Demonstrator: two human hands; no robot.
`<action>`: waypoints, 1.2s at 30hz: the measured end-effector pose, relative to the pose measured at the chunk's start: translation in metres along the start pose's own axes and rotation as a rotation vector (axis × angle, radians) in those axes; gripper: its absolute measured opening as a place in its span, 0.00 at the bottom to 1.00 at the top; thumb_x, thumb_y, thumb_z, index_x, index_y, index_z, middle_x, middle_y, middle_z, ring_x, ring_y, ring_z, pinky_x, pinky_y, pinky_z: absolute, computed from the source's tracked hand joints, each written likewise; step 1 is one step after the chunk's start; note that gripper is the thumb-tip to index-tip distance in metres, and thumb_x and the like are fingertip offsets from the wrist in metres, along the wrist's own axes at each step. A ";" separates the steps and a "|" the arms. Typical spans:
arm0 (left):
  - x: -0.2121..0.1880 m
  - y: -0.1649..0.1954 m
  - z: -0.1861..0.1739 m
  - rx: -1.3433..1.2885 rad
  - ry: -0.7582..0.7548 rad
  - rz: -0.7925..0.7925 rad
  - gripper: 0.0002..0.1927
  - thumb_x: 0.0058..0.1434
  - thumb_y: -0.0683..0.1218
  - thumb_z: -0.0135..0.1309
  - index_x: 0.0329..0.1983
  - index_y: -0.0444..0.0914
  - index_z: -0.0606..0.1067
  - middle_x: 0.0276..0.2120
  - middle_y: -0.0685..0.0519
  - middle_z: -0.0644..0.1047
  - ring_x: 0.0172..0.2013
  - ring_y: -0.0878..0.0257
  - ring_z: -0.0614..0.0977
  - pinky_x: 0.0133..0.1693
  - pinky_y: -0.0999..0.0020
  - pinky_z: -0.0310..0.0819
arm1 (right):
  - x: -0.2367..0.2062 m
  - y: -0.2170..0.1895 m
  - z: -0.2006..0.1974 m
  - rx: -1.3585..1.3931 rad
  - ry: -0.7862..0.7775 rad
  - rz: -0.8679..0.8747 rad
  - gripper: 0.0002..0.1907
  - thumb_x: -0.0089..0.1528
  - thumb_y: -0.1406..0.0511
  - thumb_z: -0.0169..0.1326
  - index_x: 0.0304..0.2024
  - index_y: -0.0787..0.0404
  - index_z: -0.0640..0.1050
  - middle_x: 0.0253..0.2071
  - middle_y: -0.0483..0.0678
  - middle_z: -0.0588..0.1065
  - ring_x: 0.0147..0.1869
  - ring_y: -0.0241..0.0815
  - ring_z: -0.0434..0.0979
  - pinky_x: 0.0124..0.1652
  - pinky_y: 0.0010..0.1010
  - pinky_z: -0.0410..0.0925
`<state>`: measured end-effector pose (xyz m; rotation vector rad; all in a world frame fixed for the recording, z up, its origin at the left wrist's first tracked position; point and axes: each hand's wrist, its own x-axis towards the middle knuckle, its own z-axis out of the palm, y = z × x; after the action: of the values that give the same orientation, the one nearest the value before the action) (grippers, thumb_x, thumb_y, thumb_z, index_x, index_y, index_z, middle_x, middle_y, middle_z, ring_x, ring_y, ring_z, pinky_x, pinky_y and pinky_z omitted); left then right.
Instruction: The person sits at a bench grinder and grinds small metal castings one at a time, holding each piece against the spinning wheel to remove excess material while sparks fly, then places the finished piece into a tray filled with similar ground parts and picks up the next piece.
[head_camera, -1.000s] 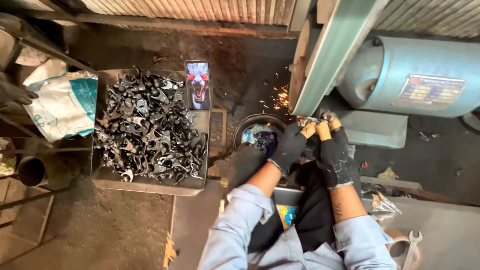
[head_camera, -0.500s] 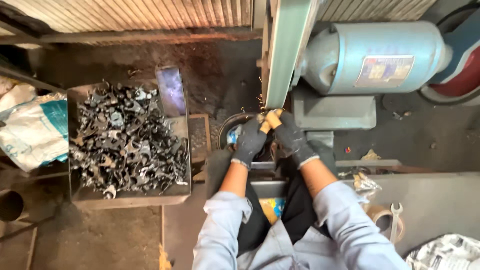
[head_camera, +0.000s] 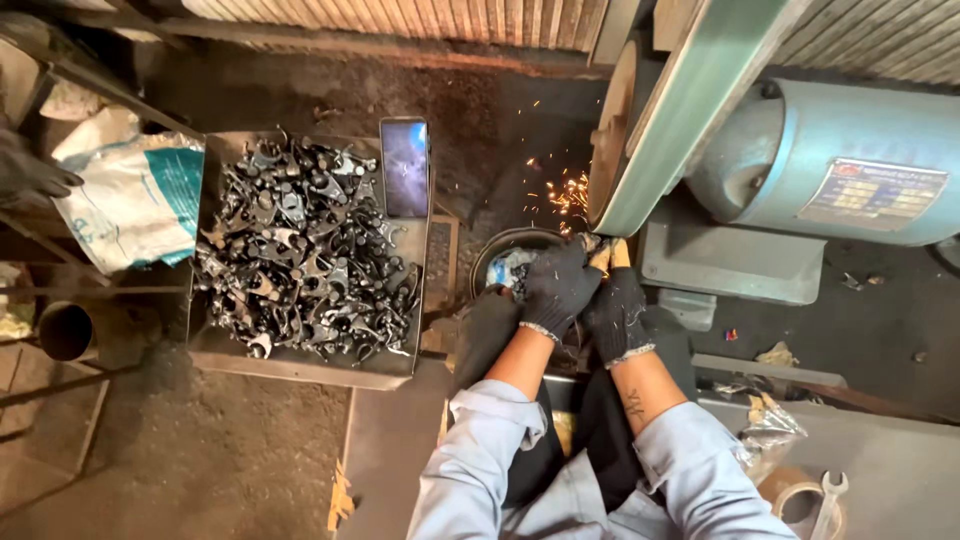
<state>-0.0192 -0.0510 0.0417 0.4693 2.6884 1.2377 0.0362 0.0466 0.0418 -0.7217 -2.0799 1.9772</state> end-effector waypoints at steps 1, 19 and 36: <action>0.001 -0.001 -0.006 0.008 0.042 0.077 0.14 0.63 0.54 0.57 0.41 0.39 0.79 0.36 0.40 0.81 0.37 0.43 0.82 0.39 0.50 0.75 | -0.004 -0.006 -0.001 -0.480 0.045 -0.134 0.21 0.66 0.62 0.52 0.59 0.66 0.71 0.42 0.47 0.76 0.43 0.40 0.76 0.41 0.30 0.68; 0.001 -0.024 0.050 -0.621 0.154 -0.072 0.17 0.71 0.51 0.49 0.49 0.32 0.77 0.43 0.43 0.82 0.44 0.52 0.84 0.48 0.62 0.76 | 0.030 0.003 -0.027 0.013 -0.094 0.190 0.17 0.68 0.58 0.54 0.46 0.67 0.80 0.39 0.46 0.79 0.42 0.35 0.74 0.42 0.30 0.68; -0.051 0.023 -0.035 0.222 -0.297 0.230 0.27 0.54 0.51 0.60 0.56 0.39 0.74 0.51 0.41 0.79 0.51 0.45 0.81 0.48 0.51 0.76 | -0.054 -0.046 -0.054 -0.287 -0.255 0.164 0.18 0.65 0.62 0.57 0.54 0.65 0.80 0.44 0.52 0.83 0.46 0.38 0.81 0.47 0.28 0.71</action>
<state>0.0244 -0.0792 0.0827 0.9342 2.5751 0.8360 0.0971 0.0702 0.1027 -0.7444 -2.5699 1.9632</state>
